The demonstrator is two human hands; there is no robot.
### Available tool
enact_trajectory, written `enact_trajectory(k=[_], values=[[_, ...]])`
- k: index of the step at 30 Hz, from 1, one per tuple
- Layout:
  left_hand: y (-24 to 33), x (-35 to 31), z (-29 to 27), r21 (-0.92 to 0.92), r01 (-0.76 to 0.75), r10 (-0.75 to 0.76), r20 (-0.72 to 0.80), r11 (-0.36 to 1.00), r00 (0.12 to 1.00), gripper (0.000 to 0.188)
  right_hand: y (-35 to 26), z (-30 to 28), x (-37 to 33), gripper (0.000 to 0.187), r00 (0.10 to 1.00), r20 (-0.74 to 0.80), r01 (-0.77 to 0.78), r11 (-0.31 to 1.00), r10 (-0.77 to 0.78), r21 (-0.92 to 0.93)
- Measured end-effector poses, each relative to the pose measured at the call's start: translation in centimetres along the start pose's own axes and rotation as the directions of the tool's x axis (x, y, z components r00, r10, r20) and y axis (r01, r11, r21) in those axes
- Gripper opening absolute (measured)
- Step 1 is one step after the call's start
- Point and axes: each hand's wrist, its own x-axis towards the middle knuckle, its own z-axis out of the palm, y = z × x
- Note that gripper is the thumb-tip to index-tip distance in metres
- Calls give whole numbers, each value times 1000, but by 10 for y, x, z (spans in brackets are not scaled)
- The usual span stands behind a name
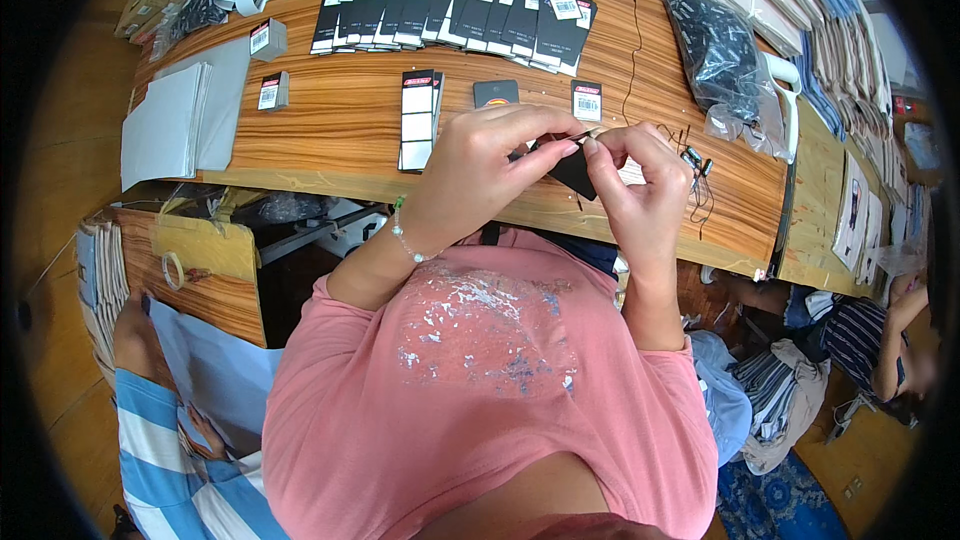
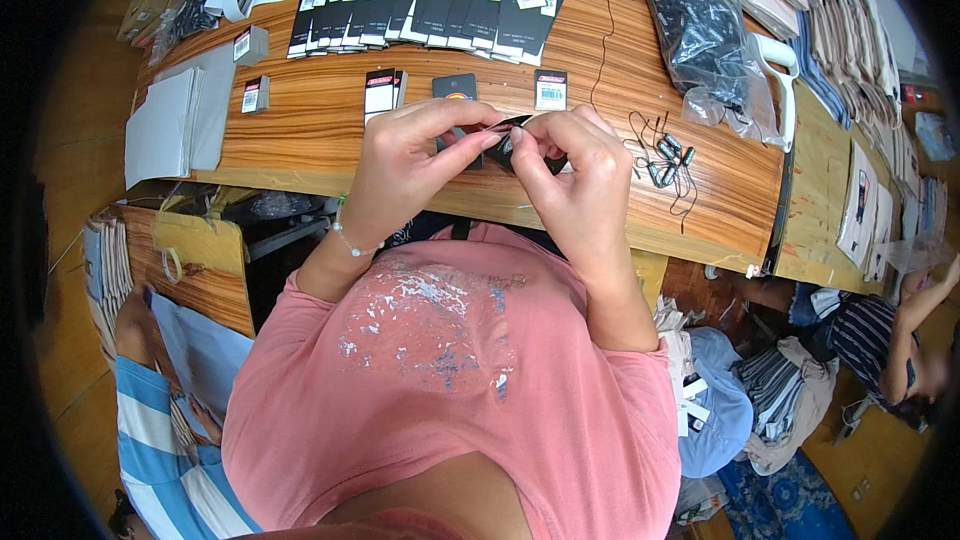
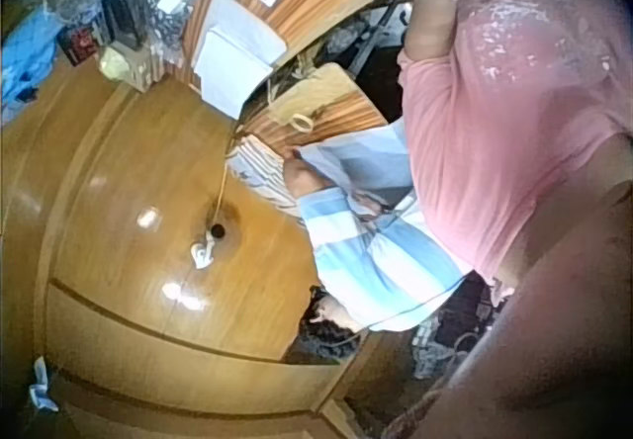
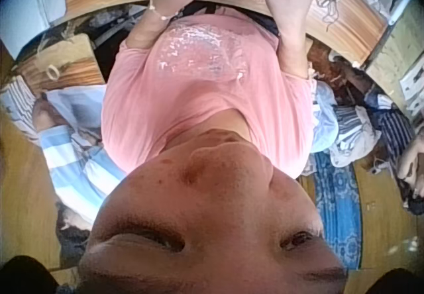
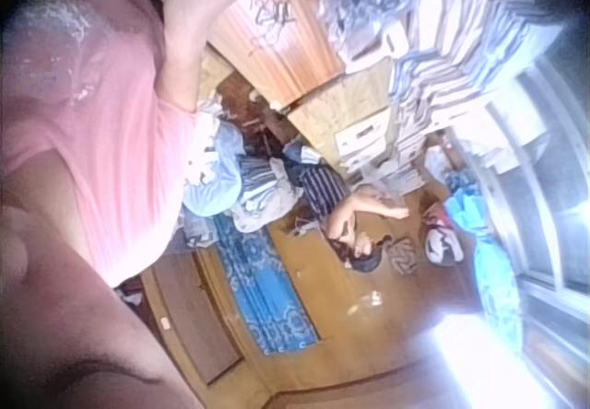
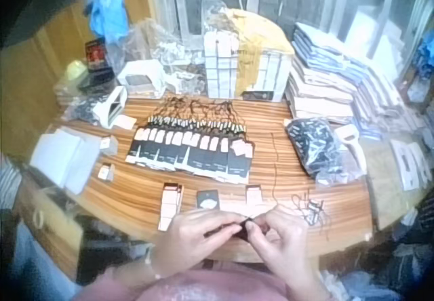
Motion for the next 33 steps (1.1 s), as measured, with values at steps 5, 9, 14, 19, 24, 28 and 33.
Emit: enact_trajectory(k=[5, 9, 14, 19, 24, 28, 33], values=[[2, -1, -1, -66, 61, -59, 28, 996, 998, 17, 2, 1, 0, 5, 1000, 13, -13, 1000, 13, 8], [2, -1, -3, -97, 94, -91, 33, 991, 995, 17, 2, -2, 1, 7, 997, 73, -32, 997, 27, 71], [2, 0, -5, -55, 46, -41, 83, 997, 996, 16, 6, -4, 0, 9, 991, 118, -86, 983, 67, 162], [2, -2, -5, -169, 162, -147, 96, 972, 984, 16, 9, -9, 0, 8, 992, 121, -55, 993, 43, 101], [4, 1, -4, -133, 146, -135, 87, 980, 987, 16, 11, -6, 0, 7, 993, 113, -59, 990, 44, 131], [6, 2, -2, -100, 127, -119, 78, 987, 990, 16, 12, -3, -1, 8, 993, 98, -76, 988, 63, 133], [2, 4, -1, -69, 79, -74, 75, 994, 994, 15, 14, -1, 0, 10, 995, 79, -77, 988, 67, 131]])
